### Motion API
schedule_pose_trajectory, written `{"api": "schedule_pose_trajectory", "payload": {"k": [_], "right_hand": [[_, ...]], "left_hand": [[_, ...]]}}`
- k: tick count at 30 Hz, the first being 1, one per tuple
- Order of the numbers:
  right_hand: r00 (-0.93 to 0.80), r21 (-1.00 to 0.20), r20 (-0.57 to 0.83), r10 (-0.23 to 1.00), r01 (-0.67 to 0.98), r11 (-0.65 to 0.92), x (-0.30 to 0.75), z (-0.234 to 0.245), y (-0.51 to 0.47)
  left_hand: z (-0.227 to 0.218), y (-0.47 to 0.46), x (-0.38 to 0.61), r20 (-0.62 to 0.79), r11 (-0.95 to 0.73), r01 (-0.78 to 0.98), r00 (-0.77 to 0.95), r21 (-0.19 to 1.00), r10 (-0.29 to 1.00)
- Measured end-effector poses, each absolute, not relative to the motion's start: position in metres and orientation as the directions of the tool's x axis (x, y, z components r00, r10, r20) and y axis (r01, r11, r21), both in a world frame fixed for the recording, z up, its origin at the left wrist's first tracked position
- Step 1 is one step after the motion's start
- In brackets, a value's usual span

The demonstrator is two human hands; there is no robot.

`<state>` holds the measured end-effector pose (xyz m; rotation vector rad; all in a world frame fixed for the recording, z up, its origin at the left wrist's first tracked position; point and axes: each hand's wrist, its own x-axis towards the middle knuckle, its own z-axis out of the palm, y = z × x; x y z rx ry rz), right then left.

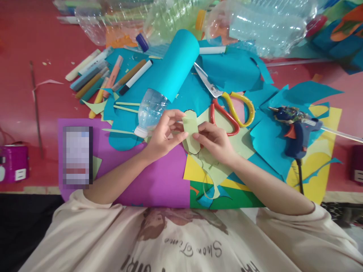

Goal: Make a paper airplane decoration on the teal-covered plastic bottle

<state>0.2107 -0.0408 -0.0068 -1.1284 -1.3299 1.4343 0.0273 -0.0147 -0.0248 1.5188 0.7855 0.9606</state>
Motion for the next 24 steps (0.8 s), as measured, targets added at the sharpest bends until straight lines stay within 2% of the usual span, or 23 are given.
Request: {"api": "schedule_pose_trajectory", "payload": {"k": [4, 11, 15, 21, 24], "right_hand": [[-0.238, -0.998, -0.067, 0.969, 0.001, -0.069, 0.2103, -0.0062, -0.0408], [-0.21, -0.995, -0.099, 0.973, 0.007, -0.099, 0.2099, -0.0065, -0.0404], [-0.213, -0.99, -0.135, 0.968, -0.011, -0.141, 0.2102, -0.0058, -0.0408], [-0.231, -0.981, -0.183, 0.956, -0.018, -0.192, 0.2117, -0.0073, -0.0412], [-0.257, -0.98, -0.182, 0.949, -0.038, -0.198, 0.2133, -0.0062, -0.0408]], "left_hand": [[-0.0231, -0.0123, 0.0269, 0.092, -0.113, 0.022, 0.431, 0.993, 0.898], [-0.0166, -0.0142, 0.0294, 0.12, -0.223, 0.151, 0.501, 0.963, 0.857], [-0.0158, -0.0144, 0.0302, 0.127, -0.227, 0.145, 0.5, 0.963, 0.857], [-0.0157, -0.0138, 0.0292, 0.23, -0.322, 0.122, 0.472, 0.939, 0.851], [-0.0174, -0.0142, 0.0283, 0.351, -0.466, 0.17, 0.453, 0.868, 0.819]]}}
